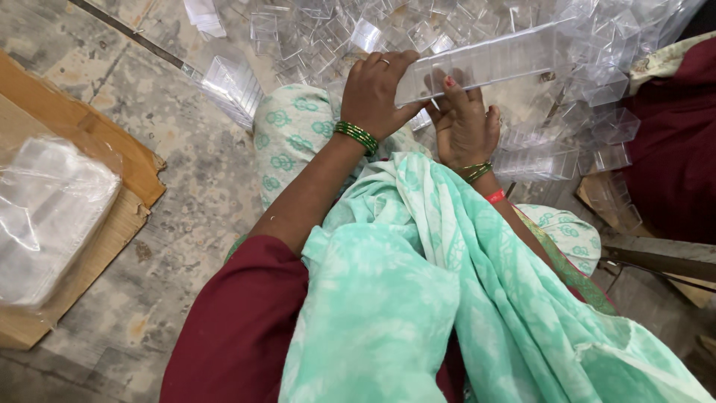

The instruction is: The person sits on the floor and repeatedly separates individual clear plastic containers from a connected strip by hand. They pull each unit apart and place it into a growing pile on the floor.

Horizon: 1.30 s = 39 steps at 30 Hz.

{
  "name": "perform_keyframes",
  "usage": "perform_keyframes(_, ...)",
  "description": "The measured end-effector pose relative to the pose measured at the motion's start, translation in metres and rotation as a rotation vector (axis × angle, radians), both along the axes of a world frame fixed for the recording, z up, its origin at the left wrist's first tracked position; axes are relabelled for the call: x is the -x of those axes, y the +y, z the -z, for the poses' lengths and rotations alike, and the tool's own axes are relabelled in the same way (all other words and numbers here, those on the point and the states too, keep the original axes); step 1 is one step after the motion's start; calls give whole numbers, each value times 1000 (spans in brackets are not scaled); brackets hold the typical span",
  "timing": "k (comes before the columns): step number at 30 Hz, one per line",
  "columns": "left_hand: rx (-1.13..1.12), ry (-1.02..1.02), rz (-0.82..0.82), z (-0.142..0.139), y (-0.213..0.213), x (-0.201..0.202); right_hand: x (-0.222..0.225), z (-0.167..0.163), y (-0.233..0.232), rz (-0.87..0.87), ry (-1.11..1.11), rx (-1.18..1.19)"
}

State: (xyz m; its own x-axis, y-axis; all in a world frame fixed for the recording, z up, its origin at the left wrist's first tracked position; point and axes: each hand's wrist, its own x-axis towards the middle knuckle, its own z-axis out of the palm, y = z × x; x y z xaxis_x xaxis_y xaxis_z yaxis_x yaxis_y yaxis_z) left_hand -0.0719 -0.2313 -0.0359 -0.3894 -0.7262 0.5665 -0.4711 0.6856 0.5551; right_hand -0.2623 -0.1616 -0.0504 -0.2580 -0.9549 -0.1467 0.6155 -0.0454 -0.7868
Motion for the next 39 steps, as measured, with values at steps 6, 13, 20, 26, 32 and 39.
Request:
perform_keyframes(6,-6,-1,-28,0,-3,-4,43,-16,-2,64,42,106)
perform_keyframes(13,30,22,-50,3,-5,0,41,-41,25,-158,52,130)
perform_keyframes(20,29,-19,-8,4,1,-1,0,-46,16,-348,147,62)
perform_keyframes(26,68,-36,21,7,2,1,25,-62,12,-379,240,89)
perform_keyframes(32,84,27,-66,13,-6,-2,90,-95,33,-224,436,108)
perform_keyframes(39,-14,90,-124,12,-16,-12,76,-53,25,-170,938,-108)
